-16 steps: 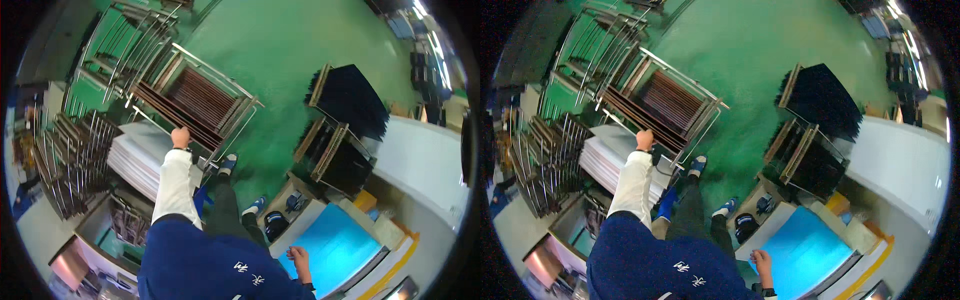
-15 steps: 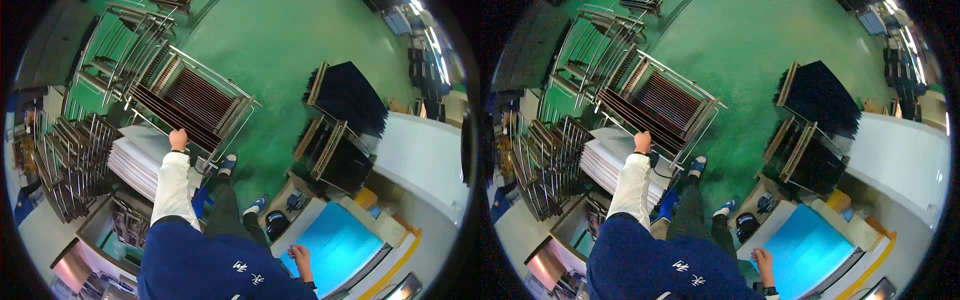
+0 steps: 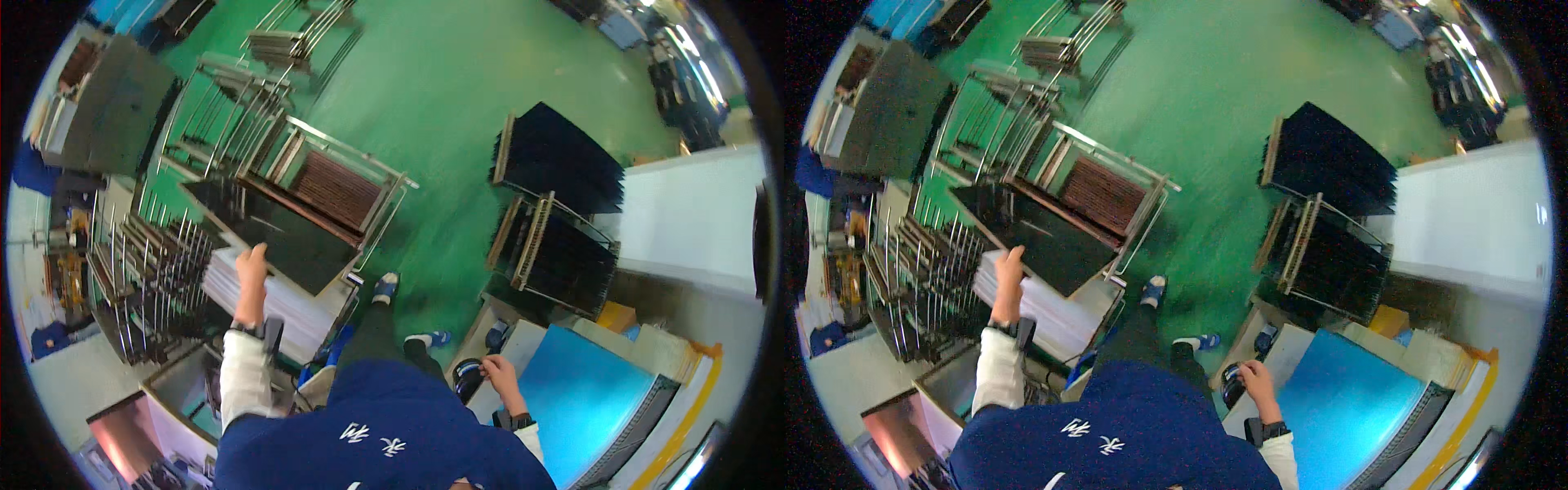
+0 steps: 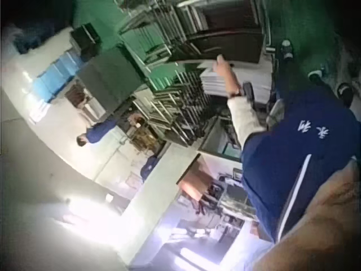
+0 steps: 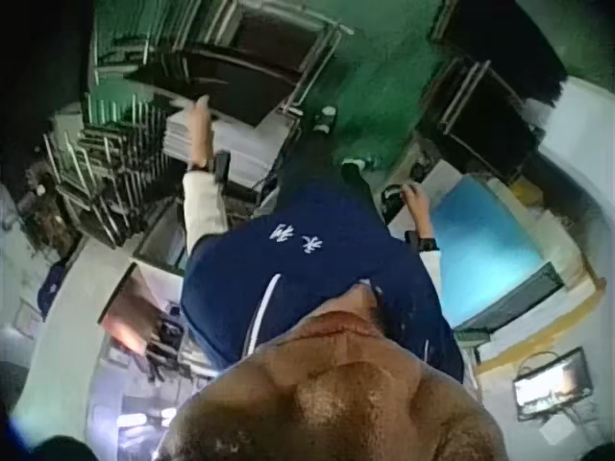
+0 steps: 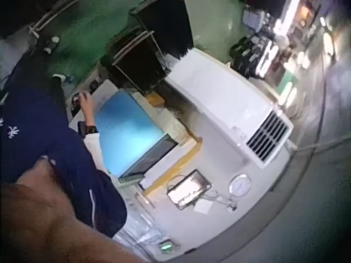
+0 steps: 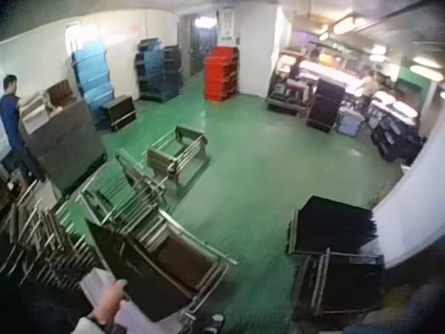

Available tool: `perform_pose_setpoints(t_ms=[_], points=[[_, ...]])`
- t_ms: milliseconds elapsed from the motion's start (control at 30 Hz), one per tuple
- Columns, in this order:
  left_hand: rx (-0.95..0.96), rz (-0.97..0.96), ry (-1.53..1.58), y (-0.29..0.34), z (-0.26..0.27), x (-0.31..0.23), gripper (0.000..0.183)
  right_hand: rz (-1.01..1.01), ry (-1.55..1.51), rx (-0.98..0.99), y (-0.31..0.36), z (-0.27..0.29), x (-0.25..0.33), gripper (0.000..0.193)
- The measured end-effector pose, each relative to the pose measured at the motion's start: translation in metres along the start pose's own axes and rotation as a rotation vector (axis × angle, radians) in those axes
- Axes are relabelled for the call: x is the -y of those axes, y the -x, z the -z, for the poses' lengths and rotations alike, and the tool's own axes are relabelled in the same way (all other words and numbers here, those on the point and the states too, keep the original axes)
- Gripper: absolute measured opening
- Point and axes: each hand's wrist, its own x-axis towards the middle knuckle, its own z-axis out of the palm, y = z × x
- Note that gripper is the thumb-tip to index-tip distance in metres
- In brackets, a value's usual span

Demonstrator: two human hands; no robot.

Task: Loading large glass panels from storage racks into a conveyor processing machine.

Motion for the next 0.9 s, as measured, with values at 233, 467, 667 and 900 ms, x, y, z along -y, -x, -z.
perform_pose_setpoints(t_ms=[233, 467, 667, 900], points=[[0.461, -0.219, 0.376, 0.143, 0.002, -0.076, 0.026, 0.172, -0.208, 0.135, -0.012, 0.012, 0.027, 0.031], [1.089, -0.449, 0.199, 0.282, -0.120, -0.125, 0.024, 0.319, -0.702, -0.094, 0.065, 0.071, -0.009, 0.045], [1.595, -0.480, -0.176, 0.448, -0.220, -0.152, 0.021, 0.406, -1.357, -0.280, 0.168, 0.129, -0.105, 0.045], [2.077, -0.904, -0.565, 0.647, -0.300, -0.116, 0.024, 0.402, -1.368, -0.760, 0.281, 0.114, -0.222, 0.025]])
